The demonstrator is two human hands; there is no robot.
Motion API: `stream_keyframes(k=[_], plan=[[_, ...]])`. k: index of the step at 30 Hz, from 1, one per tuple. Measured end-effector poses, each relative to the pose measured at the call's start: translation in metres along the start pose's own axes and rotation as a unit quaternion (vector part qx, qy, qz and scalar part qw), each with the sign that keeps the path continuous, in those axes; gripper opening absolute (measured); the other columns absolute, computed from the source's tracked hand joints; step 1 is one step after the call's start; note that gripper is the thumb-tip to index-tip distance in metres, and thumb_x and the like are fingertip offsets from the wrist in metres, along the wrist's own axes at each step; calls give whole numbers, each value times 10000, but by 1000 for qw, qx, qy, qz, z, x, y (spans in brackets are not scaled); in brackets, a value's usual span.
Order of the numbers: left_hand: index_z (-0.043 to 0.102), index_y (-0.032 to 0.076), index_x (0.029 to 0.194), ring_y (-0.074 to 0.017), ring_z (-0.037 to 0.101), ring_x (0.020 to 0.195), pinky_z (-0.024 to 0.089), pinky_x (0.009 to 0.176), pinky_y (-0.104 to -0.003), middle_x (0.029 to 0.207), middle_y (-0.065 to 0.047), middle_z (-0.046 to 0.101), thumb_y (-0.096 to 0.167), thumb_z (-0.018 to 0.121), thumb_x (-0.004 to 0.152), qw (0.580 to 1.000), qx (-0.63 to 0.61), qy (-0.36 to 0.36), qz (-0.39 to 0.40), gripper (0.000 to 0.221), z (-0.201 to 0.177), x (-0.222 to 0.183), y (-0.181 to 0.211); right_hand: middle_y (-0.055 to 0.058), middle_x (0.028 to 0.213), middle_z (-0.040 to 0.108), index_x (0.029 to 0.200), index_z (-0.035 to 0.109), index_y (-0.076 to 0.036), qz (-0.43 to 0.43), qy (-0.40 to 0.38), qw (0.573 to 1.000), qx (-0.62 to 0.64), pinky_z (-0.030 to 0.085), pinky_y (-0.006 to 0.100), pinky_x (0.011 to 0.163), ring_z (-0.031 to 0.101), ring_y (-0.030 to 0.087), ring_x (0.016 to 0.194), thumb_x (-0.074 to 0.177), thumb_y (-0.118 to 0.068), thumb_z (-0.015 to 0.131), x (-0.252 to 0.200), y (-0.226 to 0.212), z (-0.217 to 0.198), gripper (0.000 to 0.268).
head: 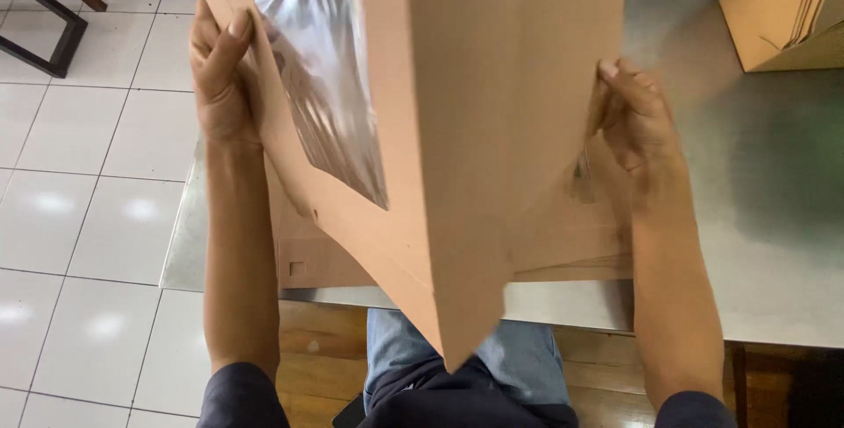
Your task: The person assembles a flat-pack cardboard box with a clear window by folding along creases and tucking tabs into slots. The person works on a metal table, handling one box at a time and completing the assembly of one unit.
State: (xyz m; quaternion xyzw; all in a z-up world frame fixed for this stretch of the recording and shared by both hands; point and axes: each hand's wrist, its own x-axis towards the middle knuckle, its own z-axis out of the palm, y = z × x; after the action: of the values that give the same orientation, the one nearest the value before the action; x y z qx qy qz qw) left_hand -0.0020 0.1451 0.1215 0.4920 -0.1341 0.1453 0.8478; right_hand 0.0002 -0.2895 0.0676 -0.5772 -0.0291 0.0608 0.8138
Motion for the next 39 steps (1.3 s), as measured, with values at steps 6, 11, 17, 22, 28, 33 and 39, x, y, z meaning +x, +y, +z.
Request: stream_keyframes(k=[6,11,17,22,28,33,39], plan=[[338,182,559,-213,628,1308,531,1100,-326,1244,58,687,131,776,910,997,58,48,-23,563,-63,-18,5,-55,1214,750,1202,716,-152,-66,162,954,-245,629,159,952,704,18,1053,875,-282,836,-16,-33,-32,372],[694,188,1130,-64,686,891,577,749,-174,1043,61,730,309,800,802,913,306,133,-235,365,-42,-16,29,4,1024,722,1083,759,-91,144,158,847,-487,471,292,691,615,97,871,869,-306,842,-38,-55,-49,314],[656,187,1263,-76,713,967,619,789,-231,1141,47,723,412,669,918,880,332,71,-334,412,-32,-6,24,188,1294,707,1454,603,21,50,143,635,-757,509,567,793,643,418,1139,871,-579,774,-27,-24,-62,853],[668,199,1151,-75,564,655,371,529,-229,821,60,619,666,463,847,903,259,112,-325,594,6,-5,38,161,1278,654,1335,691,-40,-224,6,721,-656,484,478,952,614,343,1185,1049,-342,651,-32,0,38,418],[673,60,1099,-212,666,774,511,683,-318,929,-75,704,562,576,786,955,16,120,-270,600,54,-15,37,192,1700,139,1626,284,-207,-150,-234,688,-670,64,656,1203,130,391,1557,1066,-512,349,-43,82,107,641],[630,136,1258,-235,629,1257,491,1112,-401,1396,-99,644,680,533,918,976,69,-101,-177,649,67,-38,-8,217,1692,189,1604,348,-173,-218,-242,661,-676,134,713,1189,195,453,1553,1088,-437,397,-47,97,107,582],[498,106,1501,-313,275,1660,263,1400,-527,1709,-164,322,725,278,1103,933,100,-336,-81,767,85,-54,-57,186,1648,311,1584,360,-147,-247,-230,685,-646,137,749,1186,254,434,1528,1089,-421,436,-47,94,107,571]])
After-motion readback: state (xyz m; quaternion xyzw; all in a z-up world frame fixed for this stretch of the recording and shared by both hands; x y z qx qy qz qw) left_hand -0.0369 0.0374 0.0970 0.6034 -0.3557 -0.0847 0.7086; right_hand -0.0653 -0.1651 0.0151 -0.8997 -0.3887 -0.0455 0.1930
